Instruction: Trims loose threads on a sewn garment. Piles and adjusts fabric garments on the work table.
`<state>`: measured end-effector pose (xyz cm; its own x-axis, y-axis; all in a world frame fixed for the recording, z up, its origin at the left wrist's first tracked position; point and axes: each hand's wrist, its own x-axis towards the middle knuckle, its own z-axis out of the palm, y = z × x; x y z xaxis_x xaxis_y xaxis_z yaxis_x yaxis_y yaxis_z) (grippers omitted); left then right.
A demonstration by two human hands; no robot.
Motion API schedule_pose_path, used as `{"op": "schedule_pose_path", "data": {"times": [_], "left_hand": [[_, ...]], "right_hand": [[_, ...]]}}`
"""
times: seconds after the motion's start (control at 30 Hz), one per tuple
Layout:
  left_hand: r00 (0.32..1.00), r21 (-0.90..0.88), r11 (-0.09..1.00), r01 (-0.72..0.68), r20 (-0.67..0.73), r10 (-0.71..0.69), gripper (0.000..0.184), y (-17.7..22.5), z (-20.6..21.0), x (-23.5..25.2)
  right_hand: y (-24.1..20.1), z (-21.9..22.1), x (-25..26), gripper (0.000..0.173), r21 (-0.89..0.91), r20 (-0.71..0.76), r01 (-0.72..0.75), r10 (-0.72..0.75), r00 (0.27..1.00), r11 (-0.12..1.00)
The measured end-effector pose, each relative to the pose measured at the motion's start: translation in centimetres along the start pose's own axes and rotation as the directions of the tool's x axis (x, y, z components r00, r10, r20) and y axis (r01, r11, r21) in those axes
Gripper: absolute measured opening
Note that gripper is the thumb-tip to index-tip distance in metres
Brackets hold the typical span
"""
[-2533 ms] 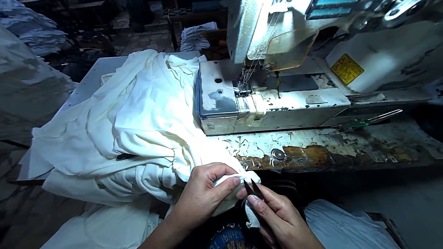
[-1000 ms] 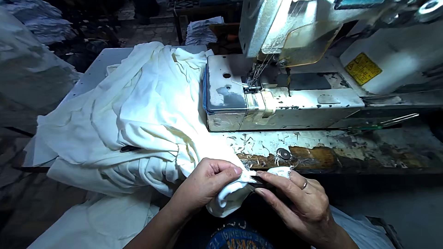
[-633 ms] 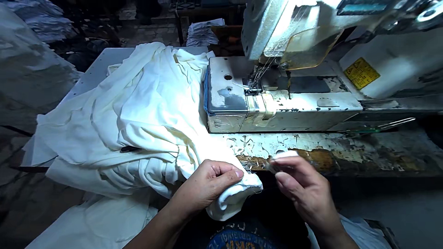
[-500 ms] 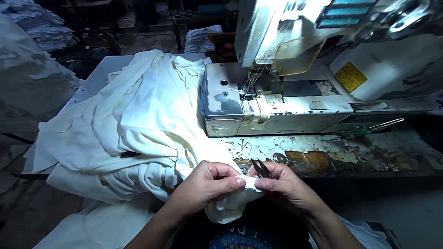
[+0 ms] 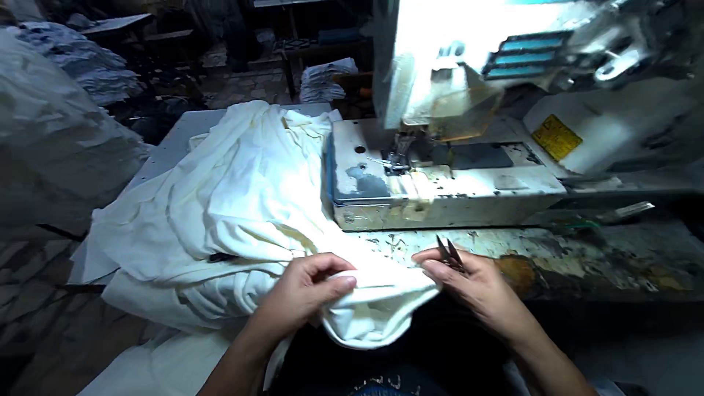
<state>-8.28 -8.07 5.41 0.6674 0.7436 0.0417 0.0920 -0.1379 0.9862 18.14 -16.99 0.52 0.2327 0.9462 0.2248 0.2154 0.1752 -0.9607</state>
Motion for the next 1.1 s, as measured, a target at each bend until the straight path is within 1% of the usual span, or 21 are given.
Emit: {"op": "schedule_pose_path", "data": {"times": [0.03,0.1,0.2,0.27,0.33,0.43,0.5,0.53,0.6,0.67,0.73,0.77,0.83,0.87,0.9,0.93,0.97,1.0,1.03,1.07,1.1], "left_hand": [[0.996,0.029,0.996,-0.081,0.048,0.080,0.024,0.1,0.0,-0.2],[0.978,0.153,0.966,-0.207,0.066,0.199,0.038,0.3,-0.5,-1.1],[0.945,0.382,0.900,-0.209,-0.156,0.286,0.027,0.6,-2.6,-3.5],[0.849,0.612,0.790,-0.018,-0.408,0.335,0.024,0.0,-4.9,-5.5],[0.716,0.710,0.634,0.308,-0.612,0.337,0.037,-1.2,-7.9,-7.6],[0.575,0.615,0.514,0.598,-0.776,0.260,0.067,-3.1,-12.3,-9.6],[0.533,0.545,0.498,0.675,-0.826,0.181,0.065,-3.2,-14.1,-10.2],[0.543,0.535,0.496,0.684,-0.827,0.145,0.052,-3.1,-14.9,-10.3],[0.598,0.534,0.514,0.671,-0.800,0.052,0.028,-2.6,-17.4,-9.9],[0.595,0.473,0.663,0.581,-0.802,0.050,0.028,-1.8,-21.7,-8.4],[0.485,0.383,0.885,0.263,-0.846,0.222,0.029,0.5,-25.4,-6.1],[0.450,0.370,0.928,0.038,-0.836,0.315,0.026,3.2,-25.8,-4.9],[0.527,0.427,0.815,-0.392,-0.622,0.580,0.023,9.2,-23.9,-3.7],[0.622,0.458,0.736,-0.498,-0.403,0.672,0.022,11.0,-21.8,-4.0],[0.737,0.466,0.698,-0.544,-0.133,0.663,0.019,11.7,-19.3,-4.8],[0.822,0.434,0.708,-0.557,0.168,0.544,0.017,11.2,-17.1,-5.6],[0.828,0.411,0.740,-0.532,0.435,0.354,0.018,9.7,-15.2,-6.4],[0.786,0.408,0.766,-0.497,0.586,0.198,0.020,7.8,-14.0,-7.4],[0.772,0.417,0.788,-0.453,0.625,0.113,0.023,5.9,-13.9,-8.5],[0.818,0.419,0.819,-0.392,0.565,0.102,0.026,4.4,-14.9,-9.8],[0.909,0.435,0.840,-0.325,0.389,0.150,0.027,3.3,-16.2,-11.0]], "right_hand": [[0.3,-0.7,0.1,0.032,-0.272,-0.031,0.125,-0.139,0.990,0.954],[0.6,-2.0,0.3,0.050,-0.649,0.010,0.227,-0.290,0.957,0.726],[0.9,-3.3,0.5,0.050,-0.760,0.138,0.276,-0.269,0.953,0.589],[1.1,-2.9,0.2,0.044,-0.718,0.149,0.360,-0.374,0.916,0.596],[0.6,-1.2,-0.7,0.048,-0.570,0.198,0.469,-0.441,0.875,0.674],[0.3,2.4,-1.4,0.069,-0.470,0.379,0.540,-0.393,0.838,0.698],[0.4,4.7,-1.2,0.059,-0.554,0.432,0.548,-0.346,0.833,0.627],[0.3,5.6,-0.9,0.047,-0.576,0.426,0.539,-0.337,0.839,0.614],[-0.5,6.8,0.0,0.027,-0.534,0.407,0.482,-0.289,0.867,0.695],[-1.5,8.3,1.7,0.025,-0.386,0.315,0.401,-0.290,0.904,0.831],[-2.5,10.9,3.8,0.028,-0.102,0.252,0.374,-0.340,0.906,0.922],[-3.4,12.0,4.7,0.034,0.039,0.318,0.372,-0.365,0.875,0.927],[-5.0,13.1,5.7,0.042,0.110,0.414,0.451,-0.453,0.790,0.886],[-5.5,13.2,5.6,0.037,0.073,0.380,0.498,-0.486,0.787,0.864],[-5.5,13.0,5.4,0.031,0.088,0.321,0.485,-0.486,0.813,0.870],[-5.3,12.7,5.1,0.028,0.193,0.268,0.385,-0.426,0.864,0.902],[-5.0,12.2,4.8,0.032,0.369,0.269,0.197,-0.307,0.913,0.908],[-4.8,11.8,4.4,0.040,0.527,0.325,-0.048,-0.149,0.934,0.849],[-4.6,11.4,3.9,0.047,0.619,0.418,-0.280,-0.006,0.908,0.734],[-4.4,11.1,2.9,0.045,0.639,0.489,-0.447,0.117,0.864,0.626],[-4.2,10.9,1.7,0.034,0.630,0.518,-0.552,0.233,0.823,0.546]]}}
